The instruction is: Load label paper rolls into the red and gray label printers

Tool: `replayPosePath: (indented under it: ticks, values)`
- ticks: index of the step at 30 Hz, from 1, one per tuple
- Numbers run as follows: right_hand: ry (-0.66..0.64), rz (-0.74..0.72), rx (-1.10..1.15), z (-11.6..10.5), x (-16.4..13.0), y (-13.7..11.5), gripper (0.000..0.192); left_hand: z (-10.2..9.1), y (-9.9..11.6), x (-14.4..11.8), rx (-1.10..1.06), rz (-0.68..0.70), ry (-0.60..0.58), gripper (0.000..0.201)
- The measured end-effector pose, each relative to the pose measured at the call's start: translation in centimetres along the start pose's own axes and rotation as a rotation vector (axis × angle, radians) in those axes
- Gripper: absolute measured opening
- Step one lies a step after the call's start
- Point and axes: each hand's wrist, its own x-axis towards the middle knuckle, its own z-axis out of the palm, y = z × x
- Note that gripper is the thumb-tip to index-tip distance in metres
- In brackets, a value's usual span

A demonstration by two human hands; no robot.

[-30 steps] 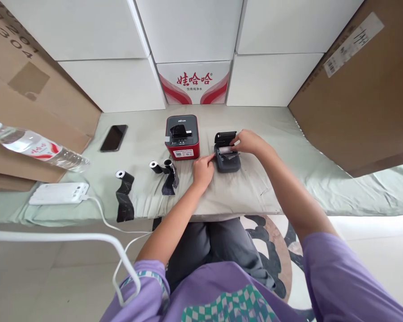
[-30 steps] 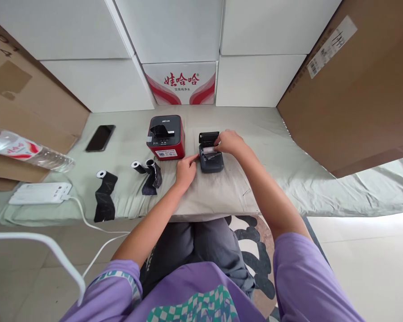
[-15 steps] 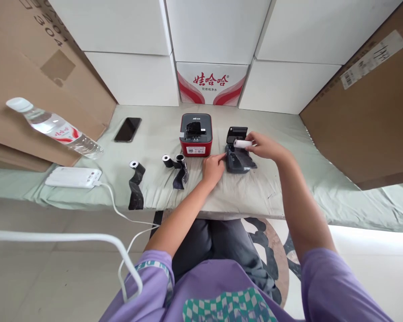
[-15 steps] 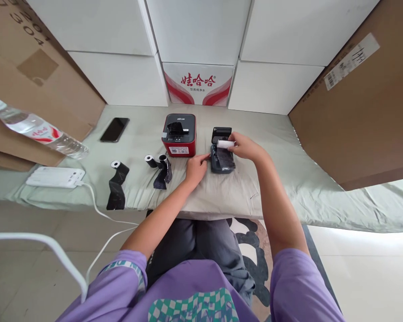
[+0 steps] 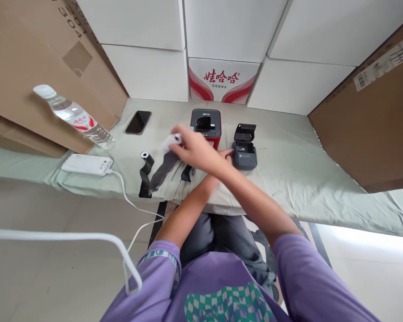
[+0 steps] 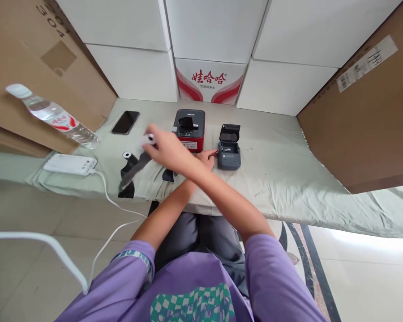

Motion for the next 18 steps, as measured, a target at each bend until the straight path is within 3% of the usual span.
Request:
replayPosePath:
  ticks: [4, 7, 10, 14, 18]
  values:
    - [-0.278, -0.002, -0.445, 6.0, 3.1, -0.3, 0.028, 0.1, 0.2, 0.2, 0.043, 0.053, 0.003, 0.048]
    - [-0.399, -0.017, -0.581, 8.2, 4.0, 0.4, 0.038, 0.1, 0.2, 0.1, 0.047, 0.071, 0.016, 0.05]
    - [-0.381, -0.021, -0.619, 8.4, 4.4, 0.5, 0.028, 0.0, 0.3, 0.0, 0.03, 0.073, 0.022, 0.049]
    - [-0.304, -0.046, -0.625, 7.6, 5.9, -0.6, 0.034, -0.1, 0.5, 0.0, 0.021, 0.057, 0.013, 0.048]
    - [-0.454, -0.115, -0.653, 8.3, 8.5, -1.0, 0.048, -0.1, 0.5, 0.1, 0.025, 0.045, 0.011, 0.048]
